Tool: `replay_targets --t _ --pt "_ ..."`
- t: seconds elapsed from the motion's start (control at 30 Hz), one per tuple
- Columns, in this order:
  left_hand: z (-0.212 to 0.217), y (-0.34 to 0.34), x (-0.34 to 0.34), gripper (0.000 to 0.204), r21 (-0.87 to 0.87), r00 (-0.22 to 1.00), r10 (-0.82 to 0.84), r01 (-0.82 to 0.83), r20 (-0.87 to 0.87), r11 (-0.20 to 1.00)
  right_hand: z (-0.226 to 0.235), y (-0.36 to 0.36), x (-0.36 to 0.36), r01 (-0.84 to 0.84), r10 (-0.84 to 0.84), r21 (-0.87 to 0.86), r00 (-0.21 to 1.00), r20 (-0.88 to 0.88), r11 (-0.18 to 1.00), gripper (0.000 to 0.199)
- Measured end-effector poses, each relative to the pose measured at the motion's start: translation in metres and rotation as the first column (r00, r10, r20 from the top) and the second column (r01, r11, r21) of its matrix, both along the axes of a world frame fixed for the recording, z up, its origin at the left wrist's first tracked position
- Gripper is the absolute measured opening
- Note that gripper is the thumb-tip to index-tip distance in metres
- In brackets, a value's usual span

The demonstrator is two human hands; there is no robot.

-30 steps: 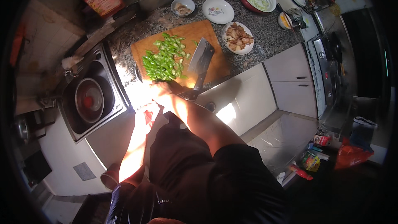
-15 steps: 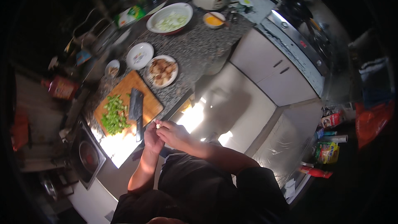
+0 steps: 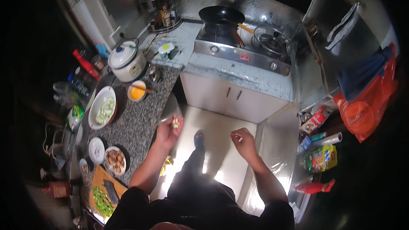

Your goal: The person chops green vegetables on a cutting board and adds them to a wok on the stove. They stir-fry the vegetables with meat using a spatula, then add seasoning from a container and a bottle while continuing to stir the mixture.

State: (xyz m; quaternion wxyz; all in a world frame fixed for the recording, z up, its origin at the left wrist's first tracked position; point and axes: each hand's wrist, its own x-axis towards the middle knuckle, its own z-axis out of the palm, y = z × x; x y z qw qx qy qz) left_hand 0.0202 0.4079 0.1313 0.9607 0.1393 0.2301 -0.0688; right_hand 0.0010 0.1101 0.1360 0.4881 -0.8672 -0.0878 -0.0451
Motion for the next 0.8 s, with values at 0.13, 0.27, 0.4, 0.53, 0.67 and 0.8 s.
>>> replay_targets --t 0.13,0.27,0.4,0.53,0.67,0.8 --pt "0.04 -0.007 0.193 0.017 0.055 0.969 -0.057 0.045 0.241 0.997 0.024 -0.02 0.086 0.114 -0.109 -0.068 0.991 0.078 0.991 0.005" --pt "0.097 -0.029 0.378 0.017 0.217 0.971 -0.123 0.078 0.205 0.973 0.015 -0.026 0.153 0.112 -0.109 -0.128 0.994 0.031 0.985 0.009" --pt "0.132 -0.048 0.515 0.031 0.561 0.987 -0.102 0.017 0.12 0.828 0.022 -0.035 0.18 0.157 -0.166 -0.125 0.984 -0.063 0.98 0.012" --pt "0.158 -0.072 0.569 0.069 0.597 0.9 -0.351 0.137 0.258 0.791 0.013 -0.065 0.202 0.179 -0.192 -0.169 0.98 -0.059 0.969 0.013" --pt "0.173 -0.07 0.58 0.085 0.644 0.912 -0.364 0.165 0.188 0.747 0.032 -0.08 0.247 0.107 -0.12 -0.168 0.99 -0.07 0.98 0.012" --pt "0.156 -0.056 0.558 0.081 0.551 0.925 -0.194 -0.021 0.328 0.834 0.058 -0.096 0.308 -0.003 0.007 -0.1 0.999 0.045 0.995 0.007"
